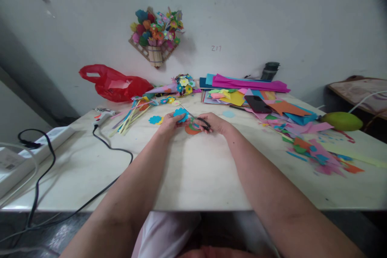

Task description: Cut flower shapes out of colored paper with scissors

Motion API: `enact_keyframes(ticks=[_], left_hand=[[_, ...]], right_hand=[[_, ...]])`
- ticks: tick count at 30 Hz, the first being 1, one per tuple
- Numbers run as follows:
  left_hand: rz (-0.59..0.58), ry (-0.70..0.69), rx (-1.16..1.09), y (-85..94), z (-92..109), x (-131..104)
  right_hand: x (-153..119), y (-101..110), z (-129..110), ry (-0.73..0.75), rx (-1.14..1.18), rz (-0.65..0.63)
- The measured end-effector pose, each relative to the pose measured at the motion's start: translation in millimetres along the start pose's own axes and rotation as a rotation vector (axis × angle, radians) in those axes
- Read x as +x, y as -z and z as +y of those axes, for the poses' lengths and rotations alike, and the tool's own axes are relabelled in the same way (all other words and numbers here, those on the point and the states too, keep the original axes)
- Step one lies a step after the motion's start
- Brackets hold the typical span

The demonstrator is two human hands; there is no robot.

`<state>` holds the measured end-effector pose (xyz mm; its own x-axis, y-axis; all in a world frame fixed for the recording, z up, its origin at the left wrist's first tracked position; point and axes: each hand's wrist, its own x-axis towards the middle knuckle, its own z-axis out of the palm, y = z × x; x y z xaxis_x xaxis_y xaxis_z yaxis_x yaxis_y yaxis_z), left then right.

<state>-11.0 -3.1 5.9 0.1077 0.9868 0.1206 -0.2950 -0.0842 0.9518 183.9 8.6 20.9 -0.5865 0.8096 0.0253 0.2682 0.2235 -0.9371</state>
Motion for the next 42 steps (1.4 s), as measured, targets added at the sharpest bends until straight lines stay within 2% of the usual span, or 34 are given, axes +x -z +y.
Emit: enact_keyframes(ticks=[12,29,42], left_hand=[[0.018,-0.011,-0.009,-2.1,3.1,-2.9],[0.004,0.003,-0.008,-1.1,2.0,-1.9],[0.013,-0.033,0.040,-5.0,3.9,-4.1]], right_hand=[[-2.8,2.6,-0.4,0.053,0.027,-0.058],[-1.6,1.0,0.1,0.037,0.022,-0.005],[-2.1,2.3,0.8,0.042,0.021,-0.033]])
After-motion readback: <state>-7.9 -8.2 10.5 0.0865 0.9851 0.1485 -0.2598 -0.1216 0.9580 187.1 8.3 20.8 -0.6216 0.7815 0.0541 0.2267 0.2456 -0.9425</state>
